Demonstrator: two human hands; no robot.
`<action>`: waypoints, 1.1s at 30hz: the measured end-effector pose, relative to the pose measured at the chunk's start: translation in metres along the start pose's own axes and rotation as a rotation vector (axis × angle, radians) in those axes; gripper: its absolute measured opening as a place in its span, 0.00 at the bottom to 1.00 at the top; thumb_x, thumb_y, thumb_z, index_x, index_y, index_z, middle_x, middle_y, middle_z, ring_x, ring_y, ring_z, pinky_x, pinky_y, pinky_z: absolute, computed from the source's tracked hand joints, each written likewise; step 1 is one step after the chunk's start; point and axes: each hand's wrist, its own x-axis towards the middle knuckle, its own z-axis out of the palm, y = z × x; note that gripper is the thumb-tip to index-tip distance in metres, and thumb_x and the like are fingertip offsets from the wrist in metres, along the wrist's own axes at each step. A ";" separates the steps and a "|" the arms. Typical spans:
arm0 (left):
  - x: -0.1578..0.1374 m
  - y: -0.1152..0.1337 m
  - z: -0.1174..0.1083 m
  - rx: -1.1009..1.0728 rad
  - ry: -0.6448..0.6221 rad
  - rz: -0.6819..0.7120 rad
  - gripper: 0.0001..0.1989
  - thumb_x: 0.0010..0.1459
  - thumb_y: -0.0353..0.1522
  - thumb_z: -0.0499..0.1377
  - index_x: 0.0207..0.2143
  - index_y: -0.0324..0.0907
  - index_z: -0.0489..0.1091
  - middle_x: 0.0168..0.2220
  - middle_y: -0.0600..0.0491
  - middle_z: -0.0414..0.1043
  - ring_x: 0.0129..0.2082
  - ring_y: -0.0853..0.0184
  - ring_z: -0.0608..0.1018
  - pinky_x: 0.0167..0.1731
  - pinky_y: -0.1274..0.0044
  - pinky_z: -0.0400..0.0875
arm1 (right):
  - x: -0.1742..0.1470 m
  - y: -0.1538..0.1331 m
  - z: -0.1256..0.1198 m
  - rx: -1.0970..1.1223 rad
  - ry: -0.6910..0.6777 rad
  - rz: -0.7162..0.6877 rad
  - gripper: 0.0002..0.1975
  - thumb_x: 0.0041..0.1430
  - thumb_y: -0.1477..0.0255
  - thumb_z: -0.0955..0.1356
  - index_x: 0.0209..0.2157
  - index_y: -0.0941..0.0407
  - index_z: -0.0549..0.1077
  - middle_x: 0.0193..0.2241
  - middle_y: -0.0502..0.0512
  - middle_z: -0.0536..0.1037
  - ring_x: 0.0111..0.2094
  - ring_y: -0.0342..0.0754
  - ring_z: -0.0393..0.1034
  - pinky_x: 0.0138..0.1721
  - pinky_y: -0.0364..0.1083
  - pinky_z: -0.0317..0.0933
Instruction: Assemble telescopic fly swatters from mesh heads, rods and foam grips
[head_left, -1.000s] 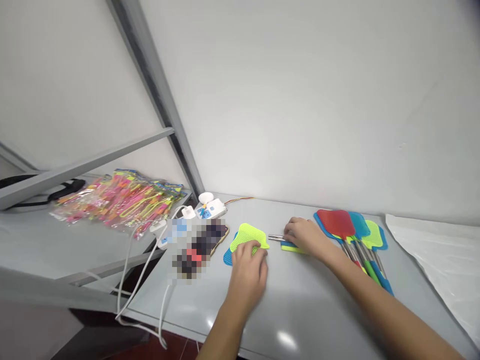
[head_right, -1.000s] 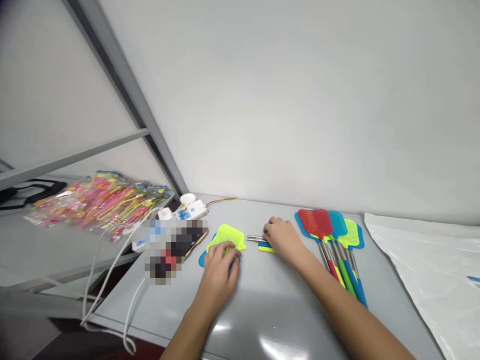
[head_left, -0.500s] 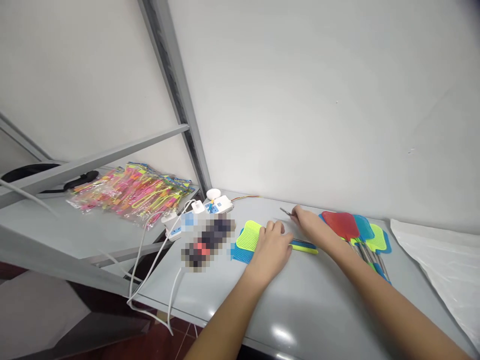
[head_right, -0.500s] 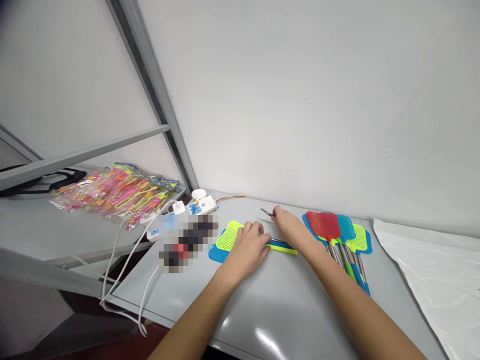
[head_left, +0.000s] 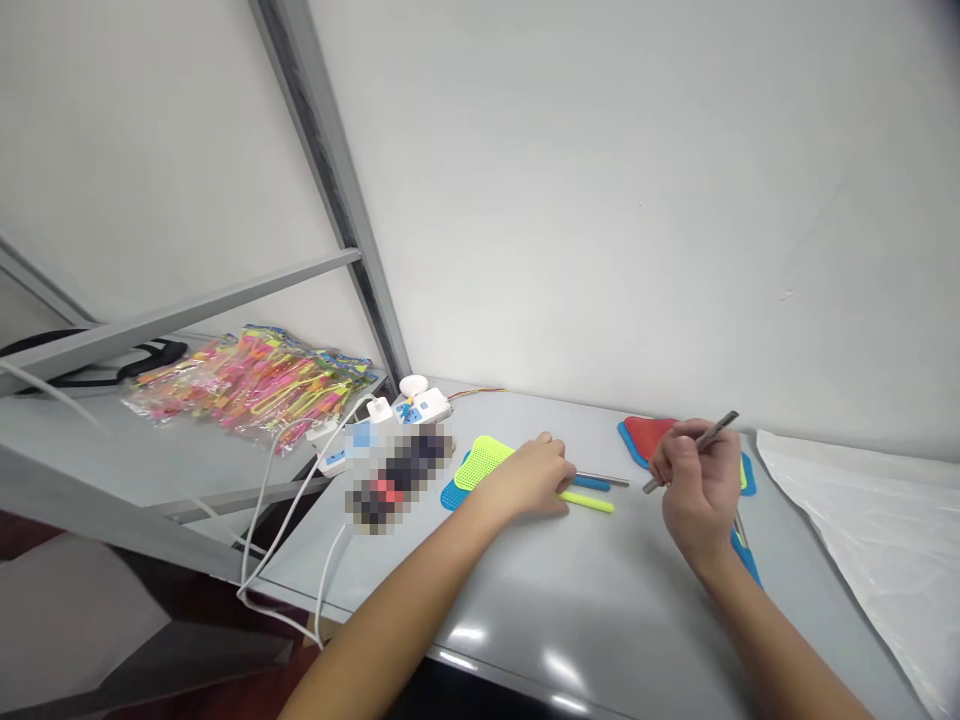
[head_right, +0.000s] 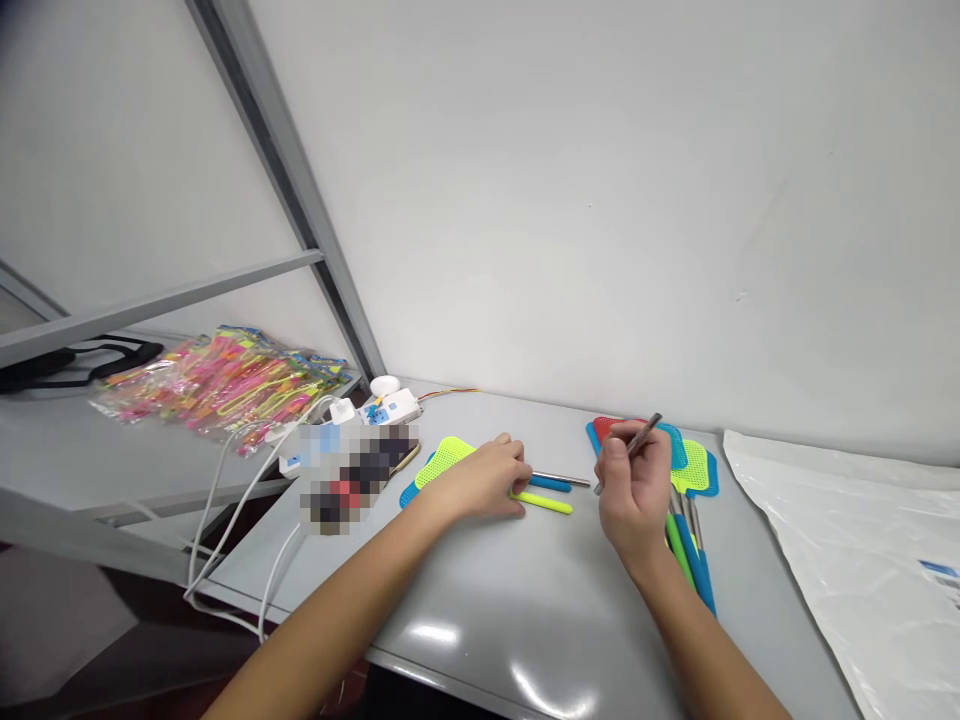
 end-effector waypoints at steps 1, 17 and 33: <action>0.003 0.000 -0.001 -0.006 -0.029 0.009 0.08 0.48 0.37 0.64 0.30 0.43 0.72 0.34 0.50 0.66 0.41 0.59 0.68 0.33 0.74 0.64 | -0.001 -0.003 0.001 0.078 0.016 0.031 0.06 0.65 0.65 0.63 0.38 0.52 0.63 0.22 0.43 0.58 0.18 0.39 0.52 0.19 0.41 0.51; -0.026 0.049 -0.010 -0.355 0.062 0.158 0.09 0.61 0.37 0.56 0.41 0.43 0.66 0.34 0.55 0.72 0.30 0.70 0.72 0.28 0.79 0.62 | -0.023 -0.028 0.003 0.413 0.049 0.241 0.13 0.65 0.63 0.62 0.27 0.54 0.63 0.17 0.42 0.55 0.15 0.37 0.46 0.15 0.39 0.43; -0.032 0.071 0.061 -1.124 0.423 0.057 0.12 0.70 0.40 0.43 0.41 0.43 0.59 0.33 0.53 0.69 0.34 0.68 0.70 0.40 0.73 0.64 | 0.000 -0.057 0.019 0.496 -0.044 0.254 0.16 0.66 0.61 0.59 0.25 0.53 0.61 0.17 0.43 0.53 0.14 0.38 0.42 0.14 0.41 0.41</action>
